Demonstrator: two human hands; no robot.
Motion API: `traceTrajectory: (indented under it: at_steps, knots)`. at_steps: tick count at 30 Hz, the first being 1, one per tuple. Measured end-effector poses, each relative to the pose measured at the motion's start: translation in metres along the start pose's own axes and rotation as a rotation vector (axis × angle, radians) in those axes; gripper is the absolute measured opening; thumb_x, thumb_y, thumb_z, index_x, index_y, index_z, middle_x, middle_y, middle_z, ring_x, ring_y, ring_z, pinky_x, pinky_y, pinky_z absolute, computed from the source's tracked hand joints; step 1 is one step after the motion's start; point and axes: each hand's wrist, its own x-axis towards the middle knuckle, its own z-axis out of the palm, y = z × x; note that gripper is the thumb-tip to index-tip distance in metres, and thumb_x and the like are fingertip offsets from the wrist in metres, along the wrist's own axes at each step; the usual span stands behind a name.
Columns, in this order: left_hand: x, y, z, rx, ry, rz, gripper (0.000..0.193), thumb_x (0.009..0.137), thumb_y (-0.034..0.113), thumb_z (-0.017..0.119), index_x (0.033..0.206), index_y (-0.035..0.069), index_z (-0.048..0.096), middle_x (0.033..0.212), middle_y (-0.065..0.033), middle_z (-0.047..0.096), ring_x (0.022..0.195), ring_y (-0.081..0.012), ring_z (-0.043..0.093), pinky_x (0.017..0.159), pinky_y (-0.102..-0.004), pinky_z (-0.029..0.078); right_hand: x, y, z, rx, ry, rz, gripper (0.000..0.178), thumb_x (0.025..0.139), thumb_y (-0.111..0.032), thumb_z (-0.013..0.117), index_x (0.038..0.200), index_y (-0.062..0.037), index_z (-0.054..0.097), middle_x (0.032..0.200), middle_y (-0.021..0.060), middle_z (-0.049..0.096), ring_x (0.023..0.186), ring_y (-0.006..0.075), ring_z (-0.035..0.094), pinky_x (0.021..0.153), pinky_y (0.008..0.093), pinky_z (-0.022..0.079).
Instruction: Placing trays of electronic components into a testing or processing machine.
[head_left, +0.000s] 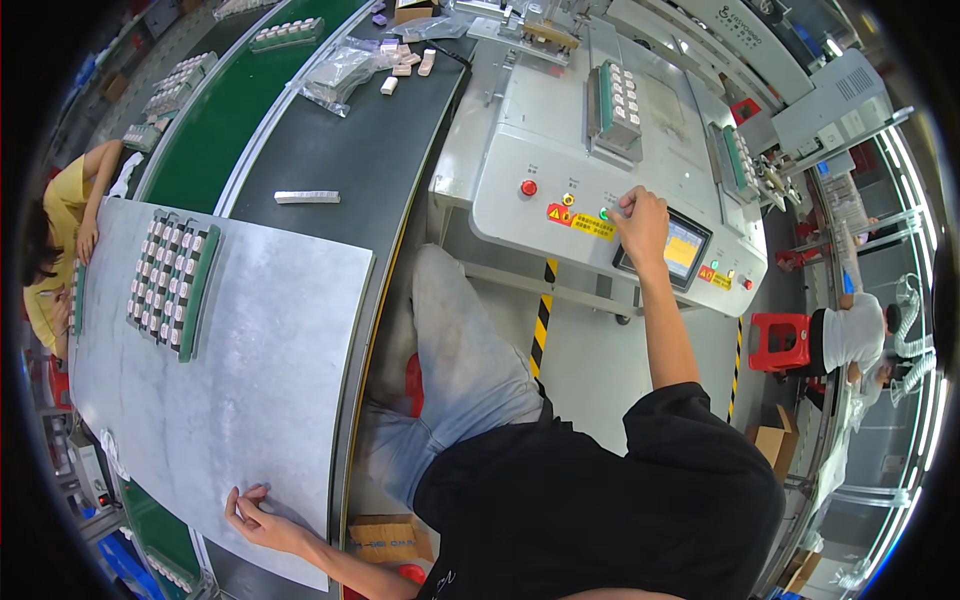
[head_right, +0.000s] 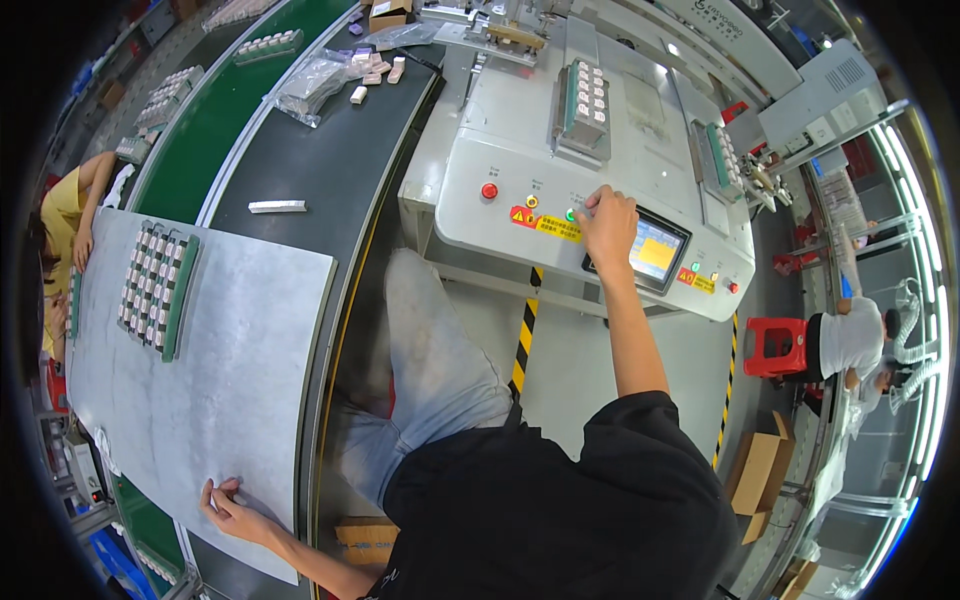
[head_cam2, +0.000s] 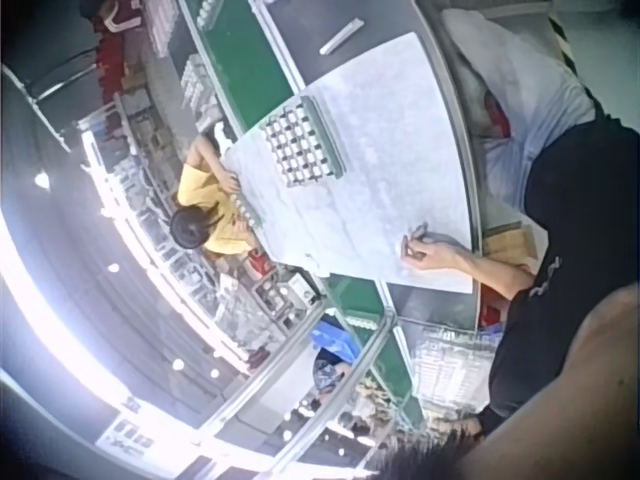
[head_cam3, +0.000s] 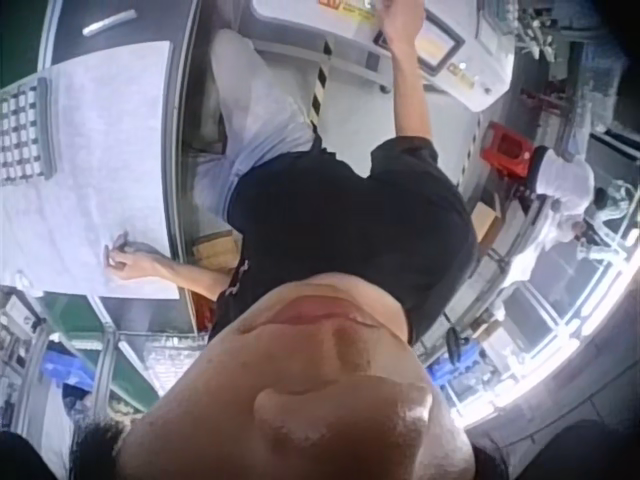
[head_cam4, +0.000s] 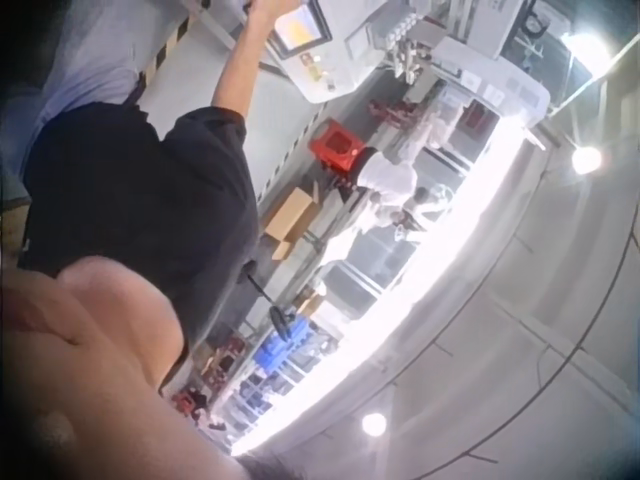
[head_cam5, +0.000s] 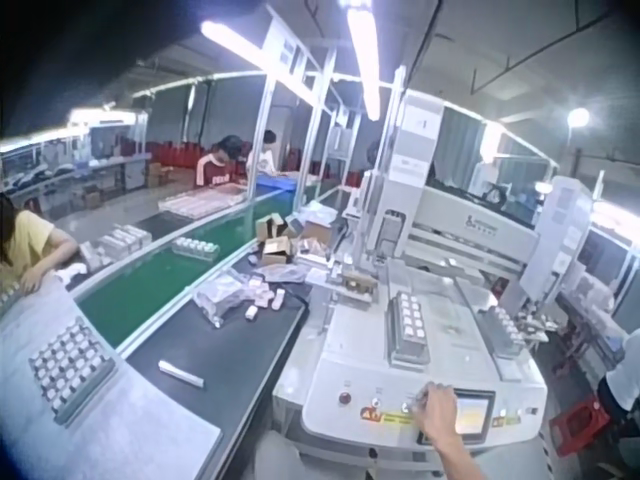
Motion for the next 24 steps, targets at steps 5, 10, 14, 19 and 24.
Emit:
traceTrajectory:
  at_steps: [5,10,14,19,24]
  knots:
    - [0.0,0.0,0.009,-0.028,-0.02,-0.03,0.023,0.107,0.014,0.049,0.118,-0.003,0.06,0.077,-0.0099,0.064,0.079,-0.0196,0.061,0.087,-0.0345,0.05,0.007,0.002,-0.005,-0.019,0.013,-0.015,0.03,0.071,-0.015,0.087,0.089,-0.0071,0.064,0.086,0.01,0.066,0.089,0.0322,0.06,0.08,0.0453,0.048]
    - [0.003,-0.001,0.002,-0.018,-0.01,-0.007,0.025,0.106,0.014,0.05,0.118,-0.005,0.06,0.079,-0.0105,0.064,0.077,-0.0193,0.059,0.084,-0.0325,0.05,0.026,-0.01,-0.001,0.256,0.205,-0.129,0.026,0.078,-0.018,0.083,0.091,-0.0053,0.064,0.088,0.0105,0.066,0.089,0.0299,0.061,0.081,0.0431,0.049]
    - [-0.002,0.016,0.012,-0.071,-0.012,0.004,0.027,0.103,0.015,0.052,0.114,-0.008,0.06,0.084,-0.0168,0.066,0.076,-0.0251,0.063,0.075,-0.0367,0.052,0.01,-0.034,-0.004,0.589,0.027,-0.125,0.016,0.087,-0.014,0.075,0.094,-0.0028,0.067,0.085,0.0098,0.069,0.077,0.02,0.066,0.071,0.0331,0.053]
    - [-0.001,0.02,0.013,-0.142,0.018,0.03,0.023,0.1,0.01,0.052,0.102,-0.013,0.058,0.081,-0.0215,0.064,0.069,-0.0281,0.064,0.067,-0.0392,0.054,-0.078,-0.073,0.016,0.709,-0.458,-0.064,0.018,0.088,-0.017,0.072,0.095,-0.0009,0.069,0.087,0.0139,0.072,0.079,0.0202,0.07,0.07,0.0334,0.055]
    - [-0.001,0.017,0.014,-0.05,0.017,0.059,0.025,0.1,0.01,0.054,0.1,-0.014,0.058,0.082,-0.0217,0.066,0.07,-0.0285,0.064,0.069,-0.0401,0.054,-0.2,-0.076,0.108,0.462,-0.612,-0.1,0.062,0.085,-0.048,0.076,0.125,-0.003,0.059,0.108,0.021,0.067,0.1,0.0342,0.067,0.085,0.0453,0.054]
